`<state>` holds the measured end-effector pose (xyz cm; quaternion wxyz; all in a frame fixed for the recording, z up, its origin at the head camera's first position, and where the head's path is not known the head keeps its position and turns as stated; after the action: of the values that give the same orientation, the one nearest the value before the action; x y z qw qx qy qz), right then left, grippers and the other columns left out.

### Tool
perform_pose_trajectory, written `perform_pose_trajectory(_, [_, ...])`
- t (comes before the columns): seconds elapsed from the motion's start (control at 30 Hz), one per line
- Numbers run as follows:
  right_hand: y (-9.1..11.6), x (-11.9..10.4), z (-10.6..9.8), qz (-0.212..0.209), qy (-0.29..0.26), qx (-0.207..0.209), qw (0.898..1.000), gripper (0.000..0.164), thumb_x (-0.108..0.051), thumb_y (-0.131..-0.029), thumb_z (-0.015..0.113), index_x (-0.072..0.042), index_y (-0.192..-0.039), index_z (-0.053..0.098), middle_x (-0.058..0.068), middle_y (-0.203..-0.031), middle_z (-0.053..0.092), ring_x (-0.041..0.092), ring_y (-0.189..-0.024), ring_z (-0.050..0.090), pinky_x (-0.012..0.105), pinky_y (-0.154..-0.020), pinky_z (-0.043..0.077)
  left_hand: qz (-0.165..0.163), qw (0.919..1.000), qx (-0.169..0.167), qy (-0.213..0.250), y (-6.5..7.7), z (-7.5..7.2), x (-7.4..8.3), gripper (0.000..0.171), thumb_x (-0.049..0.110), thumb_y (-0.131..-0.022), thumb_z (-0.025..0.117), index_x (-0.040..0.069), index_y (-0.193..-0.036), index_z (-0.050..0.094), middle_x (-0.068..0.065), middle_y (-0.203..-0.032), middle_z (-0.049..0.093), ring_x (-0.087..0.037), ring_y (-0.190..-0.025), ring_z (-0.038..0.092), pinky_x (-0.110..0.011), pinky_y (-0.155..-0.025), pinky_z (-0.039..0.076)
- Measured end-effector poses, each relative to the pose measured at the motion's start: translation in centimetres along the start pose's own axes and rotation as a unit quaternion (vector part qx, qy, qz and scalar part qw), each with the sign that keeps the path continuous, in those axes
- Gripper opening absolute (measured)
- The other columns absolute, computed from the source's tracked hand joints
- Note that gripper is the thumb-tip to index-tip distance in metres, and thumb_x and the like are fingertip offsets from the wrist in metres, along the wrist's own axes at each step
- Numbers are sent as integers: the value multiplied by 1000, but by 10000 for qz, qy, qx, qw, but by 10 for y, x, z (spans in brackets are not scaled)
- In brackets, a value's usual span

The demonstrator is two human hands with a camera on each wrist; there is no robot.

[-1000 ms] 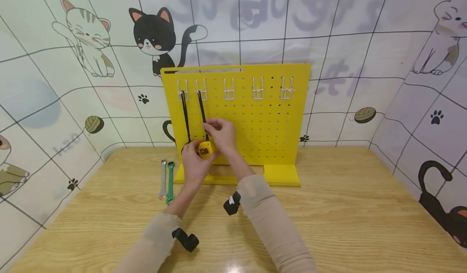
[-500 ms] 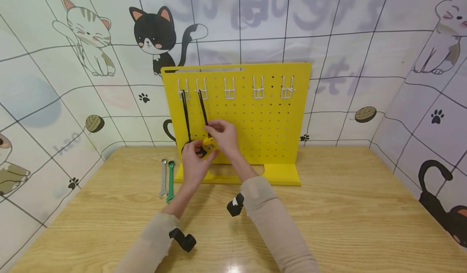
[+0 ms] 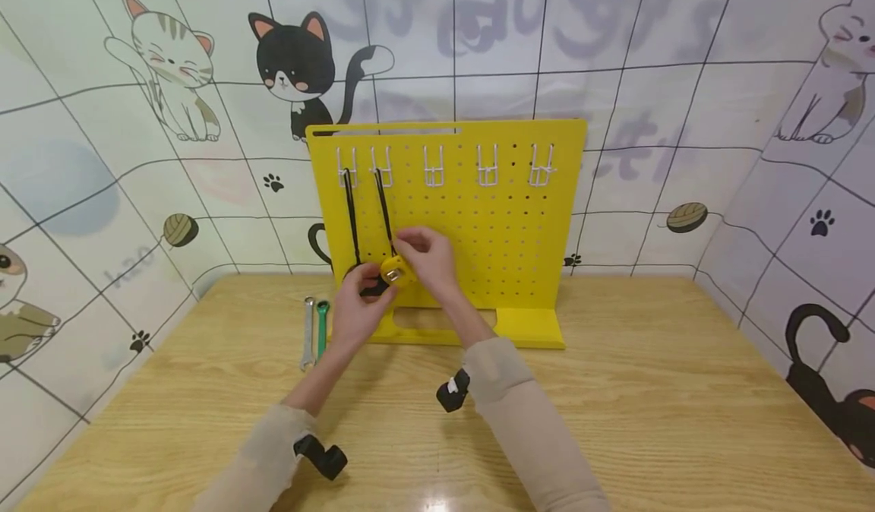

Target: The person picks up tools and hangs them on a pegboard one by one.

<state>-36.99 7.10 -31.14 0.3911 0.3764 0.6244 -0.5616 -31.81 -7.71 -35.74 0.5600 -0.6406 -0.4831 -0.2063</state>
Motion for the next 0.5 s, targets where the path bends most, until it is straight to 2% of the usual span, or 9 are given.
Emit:
perform_pose_trajectory(0.27, [9, 1, -7, 135, -179, -138, 9997, 28, -10, -96, 69, 5, -120, 67, 18, -119, 69, 24, -103, 65, 35, -87, 57, 27, 9991, -406, 106, 5, -10, -2, 47, 10, -91, 74, -4, -132, 58, -22, -122, 60, -38, -107, 59, -47, -82, 58])
perform_pose_trajectory(0.5, [20, 1, -14, 249, 15, -309, 9992, 31, -15, -98, 69, 1, -123, 66, 14, -119, 69, 22, -102, 66, 41, -90, 56, 248, 9988, -429, 64, 9, -20, 0, 40, 5, -90, 73, -4, -127, 61, -21, -119, 64, -38, -106, 61, -48, -80, 58])
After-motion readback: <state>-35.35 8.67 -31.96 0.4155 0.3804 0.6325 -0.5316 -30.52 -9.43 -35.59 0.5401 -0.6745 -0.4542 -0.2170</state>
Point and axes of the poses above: each hand's wrist, its own y-axis away from the middle knuckle, its own z-axis out of the palm, x = y × z, the point moved 5 cm from there along -y, towards the middle knuckle
